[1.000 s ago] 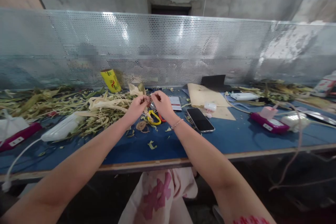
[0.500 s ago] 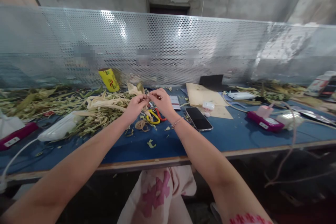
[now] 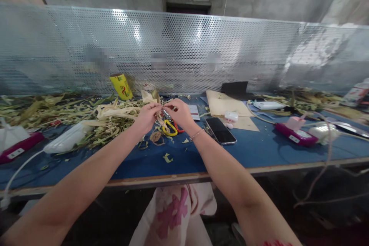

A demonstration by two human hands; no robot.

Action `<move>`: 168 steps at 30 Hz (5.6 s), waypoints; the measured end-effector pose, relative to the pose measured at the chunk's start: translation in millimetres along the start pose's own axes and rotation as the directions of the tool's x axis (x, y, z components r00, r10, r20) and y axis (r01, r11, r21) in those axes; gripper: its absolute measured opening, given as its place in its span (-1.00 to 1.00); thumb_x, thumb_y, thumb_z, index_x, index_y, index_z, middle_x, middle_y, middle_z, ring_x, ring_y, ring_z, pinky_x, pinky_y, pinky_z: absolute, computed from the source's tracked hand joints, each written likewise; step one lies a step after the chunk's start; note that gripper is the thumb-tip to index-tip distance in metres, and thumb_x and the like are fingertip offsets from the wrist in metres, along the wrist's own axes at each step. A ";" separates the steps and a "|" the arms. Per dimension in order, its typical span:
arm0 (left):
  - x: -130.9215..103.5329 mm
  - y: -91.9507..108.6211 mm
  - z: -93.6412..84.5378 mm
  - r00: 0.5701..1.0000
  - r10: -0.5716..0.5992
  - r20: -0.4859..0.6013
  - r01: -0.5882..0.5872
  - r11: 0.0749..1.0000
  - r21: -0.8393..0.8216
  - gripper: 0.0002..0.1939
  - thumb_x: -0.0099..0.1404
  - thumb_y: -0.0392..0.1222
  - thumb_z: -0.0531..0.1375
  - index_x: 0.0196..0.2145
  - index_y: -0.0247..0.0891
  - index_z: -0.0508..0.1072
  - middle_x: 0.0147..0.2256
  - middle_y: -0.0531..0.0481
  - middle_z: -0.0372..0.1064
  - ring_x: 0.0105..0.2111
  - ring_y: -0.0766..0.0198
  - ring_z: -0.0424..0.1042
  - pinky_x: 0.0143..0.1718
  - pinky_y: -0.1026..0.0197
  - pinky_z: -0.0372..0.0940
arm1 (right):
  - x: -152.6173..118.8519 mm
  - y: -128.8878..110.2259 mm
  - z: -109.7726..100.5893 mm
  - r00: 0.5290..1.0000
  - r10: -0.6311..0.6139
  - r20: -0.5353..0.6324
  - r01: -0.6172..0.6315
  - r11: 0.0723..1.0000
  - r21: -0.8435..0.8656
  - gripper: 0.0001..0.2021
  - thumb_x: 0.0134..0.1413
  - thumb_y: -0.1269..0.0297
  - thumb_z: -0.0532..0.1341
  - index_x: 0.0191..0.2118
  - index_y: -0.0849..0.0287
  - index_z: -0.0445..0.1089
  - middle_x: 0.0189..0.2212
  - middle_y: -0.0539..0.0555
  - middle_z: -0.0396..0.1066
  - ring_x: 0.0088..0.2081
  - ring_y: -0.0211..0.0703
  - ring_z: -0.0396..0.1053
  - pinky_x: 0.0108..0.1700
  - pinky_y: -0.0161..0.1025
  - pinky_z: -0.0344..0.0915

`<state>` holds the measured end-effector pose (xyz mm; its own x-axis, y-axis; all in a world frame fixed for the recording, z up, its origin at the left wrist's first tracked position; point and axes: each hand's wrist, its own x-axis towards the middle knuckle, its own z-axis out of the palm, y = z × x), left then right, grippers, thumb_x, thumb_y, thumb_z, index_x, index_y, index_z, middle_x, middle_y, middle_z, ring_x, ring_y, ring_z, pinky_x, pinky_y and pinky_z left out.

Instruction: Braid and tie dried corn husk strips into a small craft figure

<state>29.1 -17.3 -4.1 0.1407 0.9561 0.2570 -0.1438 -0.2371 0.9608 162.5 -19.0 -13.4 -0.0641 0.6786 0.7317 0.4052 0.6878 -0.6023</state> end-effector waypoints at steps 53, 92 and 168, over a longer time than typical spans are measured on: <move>-2.0 11.4 -6.6 0.967 -0.107 0.230 0.087 0.992 0.093 -0.77 -0.13 -0.14 0.30 -0.58 -0.34 0.37 -0.65 0.12 0.19 -0.64 0.50 0.18 -0.58 0.37 0.16 | 1.8 -3.6 -2.0 0.998 0.050 0.044 -0.048 0.998 -0.044 -0.84 -0.02 0.27 0.06 -0.54 0.17 0.21 -0.59 -0.05 0.23 -0.51 -0.31 0.15 -0.42 -0.33 0.10; 4.6 2.6 -6.0 0.996 -0.022 0.092 0.011 0.992 0.125 -0.86 -0.02 -0.20 0.17 -0.61 -0.35 0.37 -0.67 0.12 0.19 -0.64 0.49 0.17 -0.56 0.37 0.13 | 3.9 4.2 0.9 0.972 0.220 0.079 -0.234 0.924 0.304 -0.81 -0.19 0.18 0.19 -0.49 0.21 0.30 -0.54 -0.01 0.33 -0.47 -0.31 0.25 -0.35 -0.29 0.22; 7.7 -7.4 -9.7 0.971 0.227 0.068 -0.234 0.873 0.428 -0.74 0.08 -0.10 0.11 -0.47 -0.32 0.51 -0.57 0.03 0.37 -0.54 0.39 0.25 -0.47 0.34 0.14 | 1.5 -4.6 0.5 0.949 0.302 0.090 -0.311 0.944 0.114 -0.81 -0.20 0.21 0.18 -0.54 0.25 0.41 -0.55 0.04 0.43 -0.50 -0.29 0.28 -0.42 -0.32 0.19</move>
<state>21.7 -6.5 -10.2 0.1709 0.8633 0.4749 0.2605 -0.5045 0.8232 160.0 -21.1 -9.8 -0.0207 0.8747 0.4842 0.2986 0.4676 -0.8320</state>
